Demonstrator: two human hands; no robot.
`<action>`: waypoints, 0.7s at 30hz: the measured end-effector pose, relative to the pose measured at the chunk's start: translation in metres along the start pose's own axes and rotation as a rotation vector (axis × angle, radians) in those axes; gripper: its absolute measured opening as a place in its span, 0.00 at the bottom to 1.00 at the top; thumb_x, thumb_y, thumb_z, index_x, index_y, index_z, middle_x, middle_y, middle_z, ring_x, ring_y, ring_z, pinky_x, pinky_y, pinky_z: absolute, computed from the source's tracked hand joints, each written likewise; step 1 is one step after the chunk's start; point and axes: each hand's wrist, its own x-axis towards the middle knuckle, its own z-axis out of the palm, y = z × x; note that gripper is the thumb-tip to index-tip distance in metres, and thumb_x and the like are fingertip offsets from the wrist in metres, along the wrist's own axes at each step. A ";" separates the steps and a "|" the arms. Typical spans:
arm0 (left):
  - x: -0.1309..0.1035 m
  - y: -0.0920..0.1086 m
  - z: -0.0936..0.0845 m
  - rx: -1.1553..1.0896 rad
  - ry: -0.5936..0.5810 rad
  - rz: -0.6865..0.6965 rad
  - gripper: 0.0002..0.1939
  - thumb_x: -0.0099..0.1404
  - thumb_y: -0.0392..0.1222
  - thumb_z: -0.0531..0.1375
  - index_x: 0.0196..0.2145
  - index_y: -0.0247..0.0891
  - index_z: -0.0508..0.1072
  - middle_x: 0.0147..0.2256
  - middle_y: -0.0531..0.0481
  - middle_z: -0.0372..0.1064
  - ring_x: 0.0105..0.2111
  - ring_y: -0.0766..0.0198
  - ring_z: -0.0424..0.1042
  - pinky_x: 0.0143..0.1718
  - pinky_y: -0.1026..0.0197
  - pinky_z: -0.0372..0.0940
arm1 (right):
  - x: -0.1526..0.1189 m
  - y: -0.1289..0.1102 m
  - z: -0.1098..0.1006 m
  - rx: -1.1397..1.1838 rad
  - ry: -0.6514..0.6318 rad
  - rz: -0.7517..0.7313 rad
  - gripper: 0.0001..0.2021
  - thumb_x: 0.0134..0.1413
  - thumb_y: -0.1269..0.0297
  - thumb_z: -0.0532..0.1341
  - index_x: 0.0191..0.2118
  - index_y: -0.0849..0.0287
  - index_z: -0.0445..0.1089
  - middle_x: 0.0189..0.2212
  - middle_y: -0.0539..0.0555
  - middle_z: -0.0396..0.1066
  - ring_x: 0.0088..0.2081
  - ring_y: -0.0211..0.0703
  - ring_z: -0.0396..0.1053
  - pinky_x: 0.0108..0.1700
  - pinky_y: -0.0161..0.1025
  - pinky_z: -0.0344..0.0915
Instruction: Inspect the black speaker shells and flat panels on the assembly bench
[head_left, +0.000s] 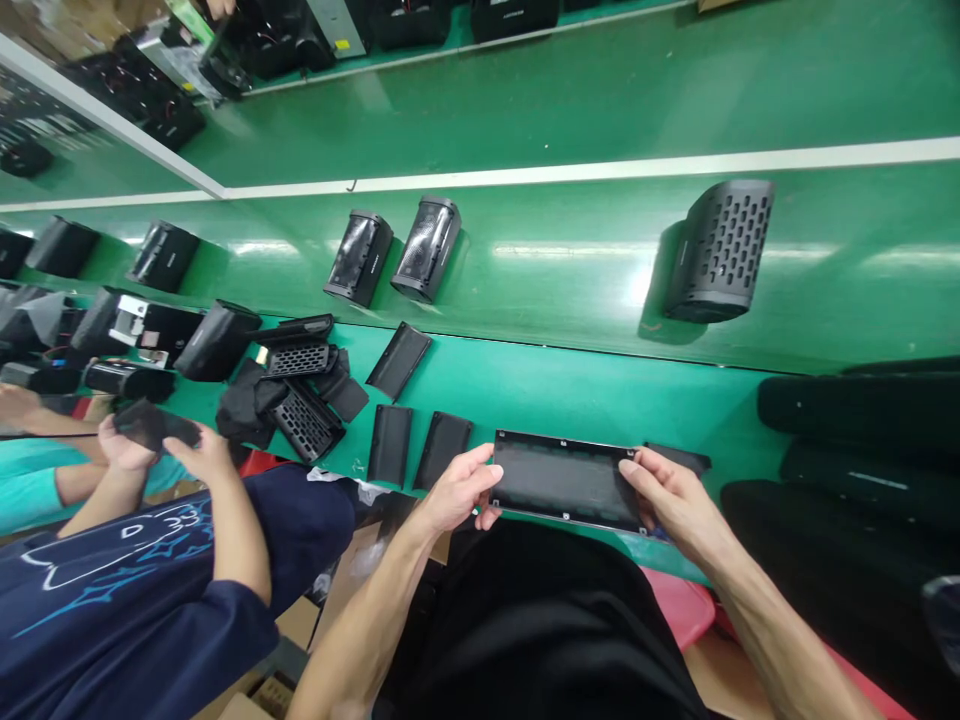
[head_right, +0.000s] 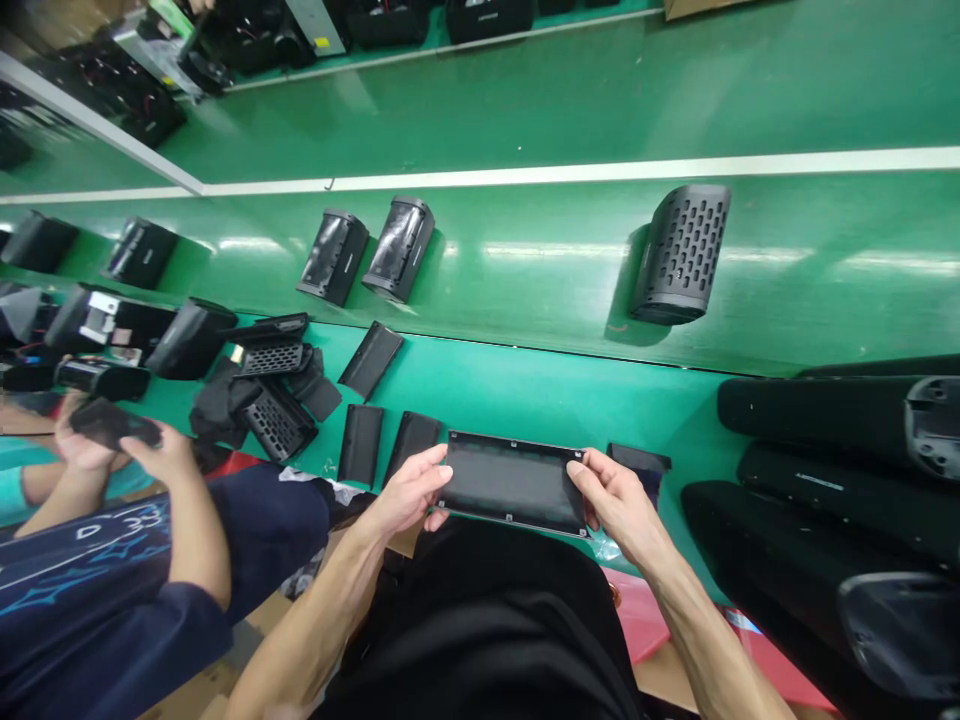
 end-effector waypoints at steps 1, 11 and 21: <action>0.000 0.000 0.000 -0.009 0.001 -0.004 0.31 0.63 0.61 0.68 0.50 0.35 0.66 0.26 0.56 0.70 0.13 0.72 0.64 0.15 0.67 0.55 | 0.000 0.001 0.000 -0.001 0.001 0.000 0.26 0.58 0.36 0.68 0.29 0.54 0.63 0.14 0.42 0.61 0.15 0.32 0.55 0.19 0.33 0.51; 0.001 -0.009 -0.004 0.046 -0.025 0.007 0.33 0.64 0.62 0.67 0.54 0.34 0.66 0.24 0.59 0.67 0.15 0.71 0.64 0.15 0.69 0.54 | -0.008 -0.006 -0.002 -0.033 -0.003 -0.006 0.27 0.55 0.34 0.68 0.30 0.55 0.66 0.16 0.42 0.59 0.16 0.33 0.56 0.20 0.33 0.52; -0.009 -0.005 -0.008 0.126 -0.061 0.041 0.51 0.63 0.60 0.71 0.71 0.30 0.54 0.27 0.58 0.67 0.17 0.71 0.68 0.19 0.68 0.62 | -0.018 -0.008 -0.004 -0.135 0.054 -0.093 0.22 0.58 0.44 0.69 0.49 0.55 0.73 0.24 0.44 0.59 0.25 0.39 0.58 0.25 0.36 0.57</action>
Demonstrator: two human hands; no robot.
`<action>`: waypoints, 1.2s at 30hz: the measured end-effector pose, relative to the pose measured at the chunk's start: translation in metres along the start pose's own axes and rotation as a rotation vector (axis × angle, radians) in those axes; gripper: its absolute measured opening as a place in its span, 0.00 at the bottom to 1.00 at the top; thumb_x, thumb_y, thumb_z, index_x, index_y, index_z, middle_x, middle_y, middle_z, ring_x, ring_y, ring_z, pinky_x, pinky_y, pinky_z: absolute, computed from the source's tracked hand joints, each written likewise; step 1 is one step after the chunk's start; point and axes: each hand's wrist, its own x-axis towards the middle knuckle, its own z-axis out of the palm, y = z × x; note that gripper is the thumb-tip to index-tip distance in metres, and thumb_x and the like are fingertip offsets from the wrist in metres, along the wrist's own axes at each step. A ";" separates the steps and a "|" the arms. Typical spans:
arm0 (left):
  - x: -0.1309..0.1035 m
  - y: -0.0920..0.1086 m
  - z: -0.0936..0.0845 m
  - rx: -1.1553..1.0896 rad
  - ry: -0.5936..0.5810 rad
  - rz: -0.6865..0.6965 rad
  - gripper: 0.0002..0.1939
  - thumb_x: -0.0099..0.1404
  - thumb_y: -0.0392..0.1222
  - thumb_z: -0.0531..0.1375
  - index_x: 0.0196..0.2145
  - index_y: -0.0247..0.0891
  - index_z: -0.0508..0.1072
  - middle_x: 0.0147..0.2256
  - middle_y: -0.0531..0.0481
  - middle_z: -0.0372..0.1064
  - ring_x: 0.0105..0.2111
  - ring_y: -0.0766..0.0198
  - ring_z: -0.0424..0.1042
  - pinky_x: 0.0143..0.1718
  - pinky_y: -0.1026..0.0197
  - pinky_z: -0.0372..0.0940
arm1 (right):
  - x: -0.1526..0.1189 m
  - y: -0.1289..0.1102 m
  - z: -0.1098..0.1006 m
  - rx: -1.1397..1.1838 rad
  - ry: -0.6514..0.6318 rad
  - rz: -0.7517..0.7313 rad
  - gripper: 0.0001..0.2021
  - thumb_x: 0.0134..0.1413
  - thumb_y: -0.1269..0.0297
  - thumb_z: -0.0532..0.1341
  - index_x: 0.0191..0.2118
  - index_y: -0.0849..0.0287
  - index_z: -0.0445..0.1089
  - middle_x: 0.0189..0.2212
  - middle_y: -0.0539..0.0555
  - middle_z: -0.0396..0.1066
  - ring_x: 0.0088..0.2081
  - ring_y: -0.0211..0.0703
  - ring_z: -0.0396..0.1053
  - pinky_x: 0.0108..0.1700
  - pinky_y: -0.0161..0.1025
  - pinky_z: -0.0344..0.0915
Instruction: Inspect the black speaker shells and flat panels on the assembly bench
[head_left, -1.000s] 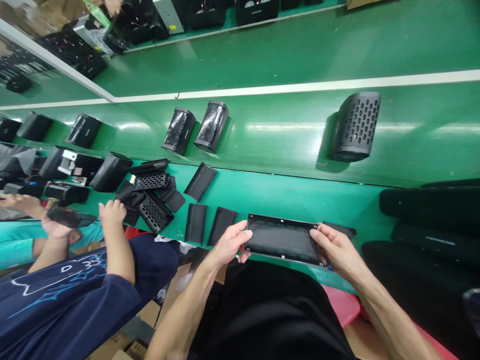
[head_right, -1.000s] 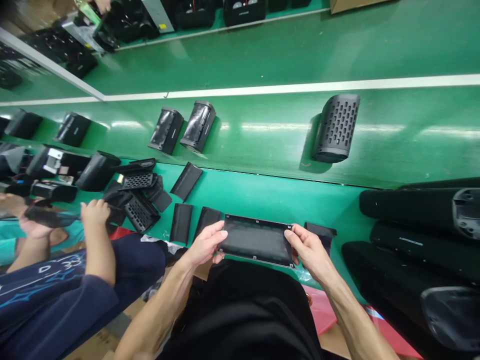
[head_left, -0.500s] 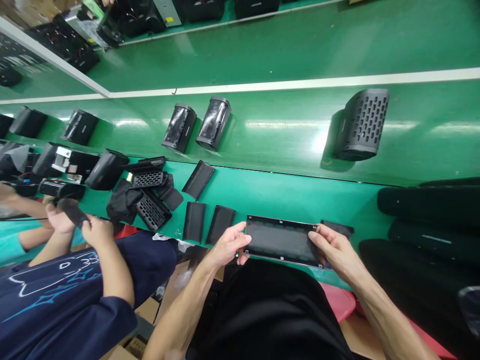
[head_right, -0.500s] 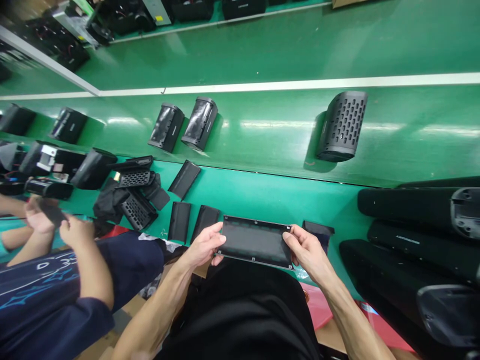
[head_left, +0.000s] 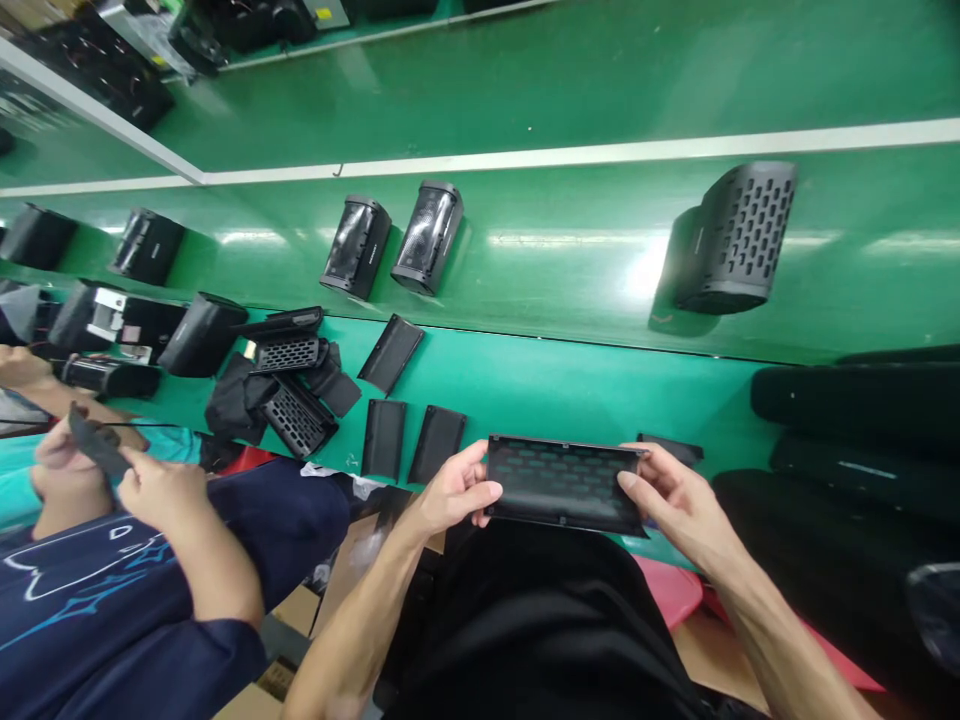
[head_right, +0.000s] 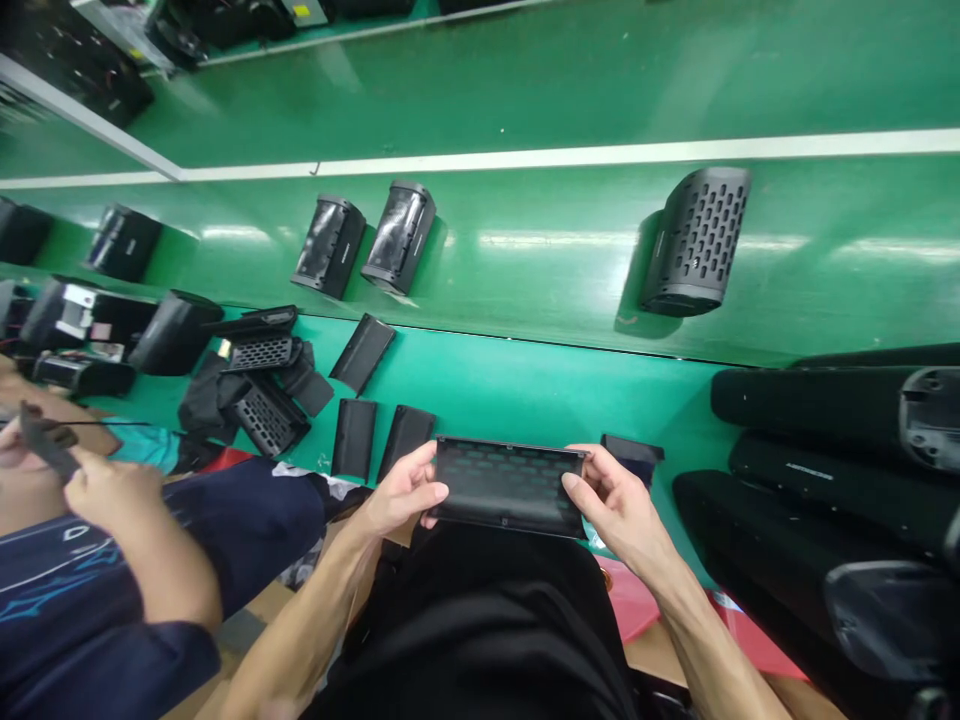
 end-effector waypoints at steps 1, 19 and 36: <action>0.000 0.001 0.000 0.005 0.001 0.002 0.52 0.63 0.61 0.71 0.71 0.30 0.53 0.28 0.58 0.67 0.17 0.71 0.68 0.20 0.68 0.62 | 0.000 0.001 -0.001 -0.023 0.005 -0.008 0.22 0.58 0.44 0.68 0.50 0.55 0.74 0.24 0.44 0.59 0.26 0.39 0.58 0.26 0.36 0.57; 0.012 -0.011 0.002 -0.146 -0.023 0.008 0.40 0.63 0.58 0.70 0.61 0.30 0.64 0.27 0.56 0.69 0.16 0.72 0.65 0.17 0.68 0.57 | 0.009 0.004 0.004 0.145 -0.044 0.083 0.27 0.53 0.34 0.69 0.36 0.55 0.70 0.23 0.43 0.59 0.22 0.34 0.56 0.23 0.33 0.56; 0.016 -0.009 0.007 -0.283 0.047 -0.020 0.35 0.60 0.54 0.72 0.56 0.33 0.65 0.24 0.61 0.64 0.15 0.71 0.63 0.15 0.67 0.55 | 0.015 0.012 0.008 0.163 -0.034 0.088 0.28 0.52 0.32 0.69 0.32 0.55 0.66 0.20 0.41 0.56 0.20 0.32 0.53 0.21 0.32 0.52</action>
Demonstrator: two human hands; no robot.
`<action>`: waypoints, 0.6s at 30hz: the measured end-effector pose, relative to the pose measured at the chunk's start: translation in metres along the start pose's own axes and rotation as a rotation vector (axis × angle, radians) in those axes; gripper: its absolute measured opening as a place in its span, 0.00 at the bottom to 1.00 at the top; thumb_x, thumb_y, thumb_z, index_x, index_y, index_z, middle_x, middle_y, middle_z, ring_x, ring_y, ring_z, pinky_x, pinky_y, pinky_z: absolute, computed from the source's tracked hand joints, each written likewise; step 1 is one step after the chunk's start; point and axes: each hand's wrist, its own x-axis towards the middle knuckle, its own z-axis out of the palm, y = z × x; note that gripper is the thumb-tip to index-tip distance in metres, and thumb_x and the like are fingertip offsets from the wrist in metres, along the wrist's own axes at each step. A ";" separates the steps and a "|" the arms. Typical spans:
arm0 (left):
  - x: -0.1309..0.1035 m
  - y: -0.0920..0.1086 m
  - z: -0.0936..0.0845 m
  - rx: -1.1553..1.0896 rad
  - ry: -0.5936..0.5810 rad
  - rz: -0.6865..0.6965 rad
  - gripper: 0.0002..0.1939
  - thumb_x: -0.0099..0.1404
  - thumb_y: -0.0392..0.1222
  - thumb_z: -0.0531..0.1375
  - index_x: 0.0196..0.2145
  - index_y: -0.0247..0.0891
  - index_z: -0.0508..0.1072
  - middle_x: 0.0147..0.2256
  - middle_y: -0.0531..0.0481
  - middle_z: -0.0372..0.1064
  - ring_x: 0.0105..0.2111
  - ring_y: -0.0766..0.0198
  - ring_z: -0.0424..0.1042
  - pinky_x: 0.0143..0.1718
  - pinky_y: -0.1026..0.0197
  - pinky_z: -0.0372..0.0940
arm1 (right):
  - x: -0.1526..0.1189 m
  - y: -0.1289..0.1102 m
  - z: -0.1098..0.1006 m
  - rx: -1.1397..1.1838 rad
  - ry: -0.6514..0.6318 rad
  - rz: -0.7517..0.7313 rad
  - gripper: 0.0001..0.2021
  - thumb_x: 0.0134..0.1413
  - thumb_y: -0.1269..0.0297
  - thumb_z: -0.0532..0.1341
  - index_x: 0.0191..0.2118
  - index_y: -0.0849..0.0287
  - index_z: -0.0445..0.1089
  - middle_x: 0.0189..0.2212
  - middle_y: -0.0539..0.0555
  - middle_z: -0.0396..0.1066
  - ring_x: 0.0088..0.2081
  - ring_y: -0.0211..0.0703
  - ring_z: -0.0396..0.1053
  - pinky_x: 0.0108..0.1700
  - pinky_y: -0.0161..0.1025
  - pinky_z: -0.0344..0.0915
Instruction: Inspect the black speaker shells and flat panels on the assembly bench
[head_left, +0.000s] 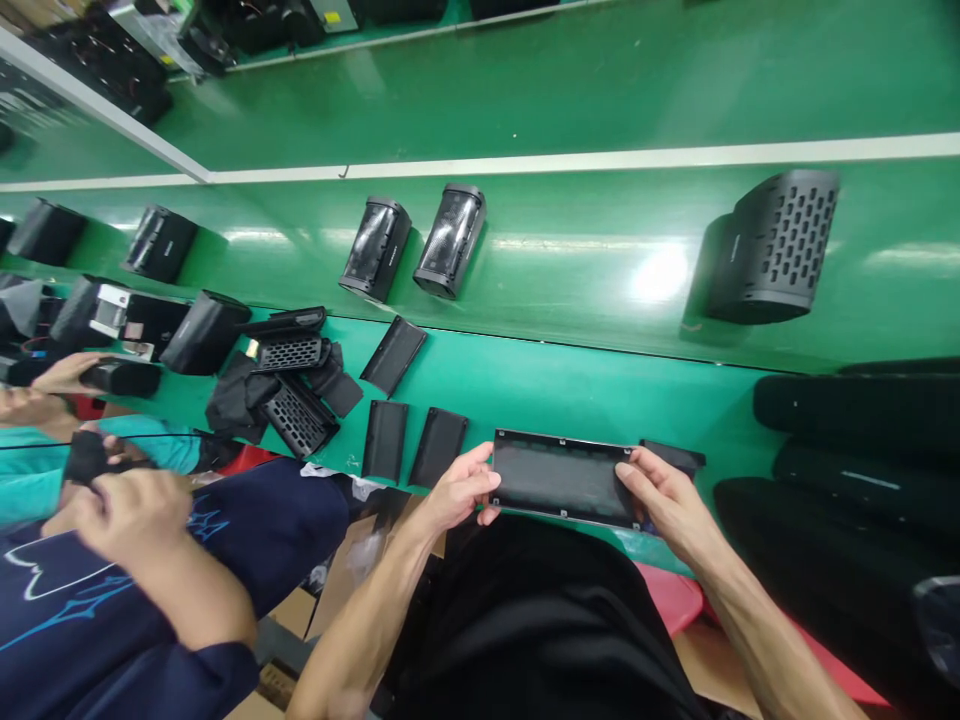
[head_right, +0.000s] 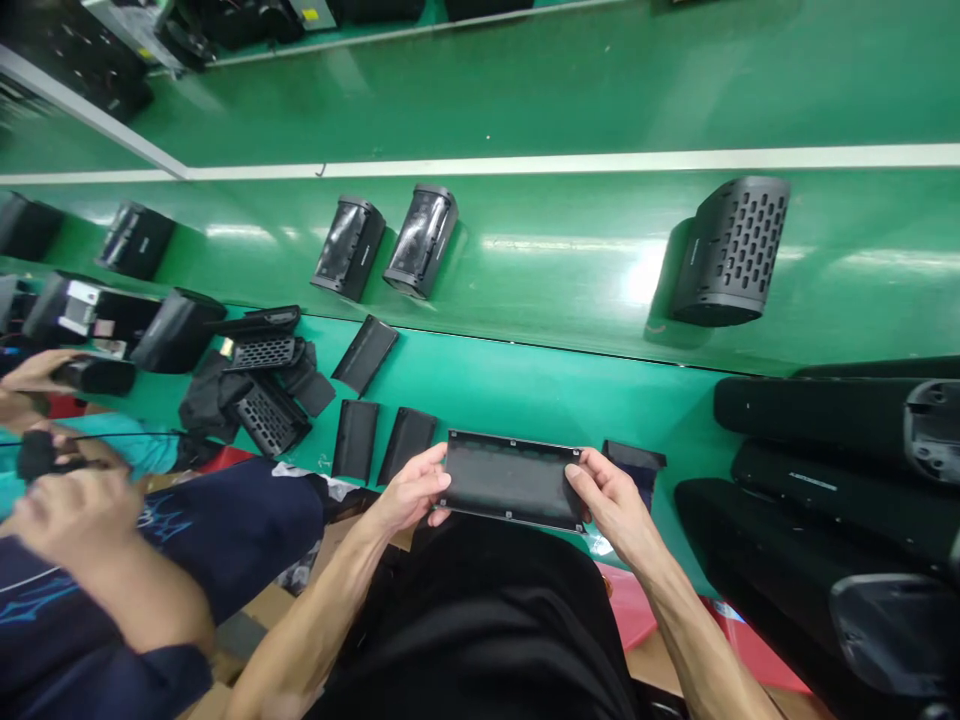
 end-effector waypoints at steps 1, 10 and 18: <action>0.000 -0.001 0.000 0.003 -0.005 0.002 0.33 0.60 0.54 0.71 0.55 0.34 0.66 0.24 0.61 0.65 0.15 0.71 0.63 0.15 0.67 0.54 | 0.000 0.000 0.000 -0.003 0.003 0.003 0.28 0.52 0.32 0.69 0.32 0.55 0.67 0.20 0.42 0.57 0.20 0.32 0.54 0.21 0.32 0.52; 0.004 -0.009 -0.006 0.034 -0.032 0.019 0.24 0.61 0.54 0.70 0.43 0.38 0.64 0.23 0.60 0.66 0.14 0.70 0.63 0.15 0.66 0.53 | 0.000 -0.007 0.002 -0.046 0.023 0.033 0.30 0.48 0.30 0.70 0.31 0.55 0.67 0.19 0.42 0.58 0.20 0.33 0.55 0.22 0.34 0.54; 0.007 -0.008 -0.005 0.093 0.033 0.026 0.25 0.66 0.64 0.64 0.39 0.38 0.68 0.21 0.58 0.66 0.13 0.70 0.63 0.15 0.67 0.50 | 0.002 0.002 -0.004 -0.125 0.019 0.051 0.28 0.55 0.30 0.65 0.32 0.53 0.66 0.15 0.44 0.61 0.18 0.36 0.55 0.21 0.35 0.51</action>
